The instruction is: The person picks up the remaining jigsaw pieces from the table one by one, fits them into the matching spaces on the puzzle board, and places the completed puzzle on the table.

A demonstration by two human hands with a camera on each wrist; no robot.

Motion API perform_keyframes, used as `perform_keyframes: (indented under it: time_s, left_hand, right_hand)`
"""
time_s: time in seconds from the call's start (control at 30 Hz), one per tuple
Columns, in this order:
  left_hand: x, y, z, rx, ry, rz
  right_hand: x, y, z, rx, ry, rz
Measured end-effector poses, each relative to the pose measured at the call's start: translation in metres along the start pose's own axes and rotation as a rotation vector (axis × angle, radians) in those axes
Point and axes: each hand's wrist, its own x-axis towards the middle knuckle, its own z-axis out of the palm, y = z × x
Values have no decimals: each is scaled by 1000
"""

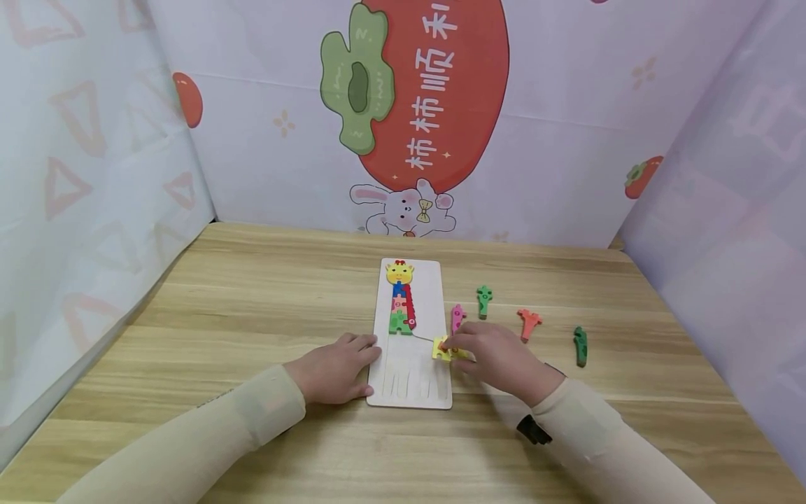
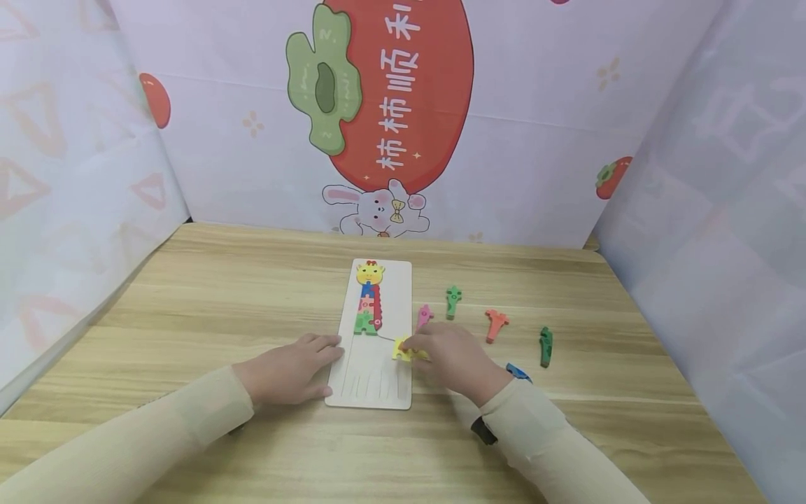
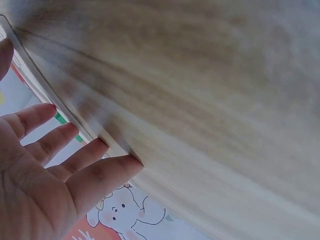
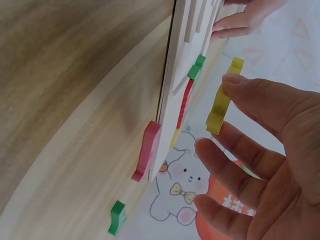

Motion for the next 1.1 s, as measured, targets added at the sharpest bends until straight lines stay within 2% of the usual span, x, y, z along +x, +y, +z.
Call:
perform_keyframes:
  time_s: [0.3, 0.9, 1.1]
  left_hand:
    - [0, 2, -2, -6, -12, -8]
    - [0, 2, -2, -4, 7, 11]
    - [0, 1, -1, 0, 13, 20]
  right_hand:
    - [5, -3, -1, 0, -13, 15]
    - [13, -4, -1, 6, 18, -33]
    - [17, -6, 1, 3, 12, -25]
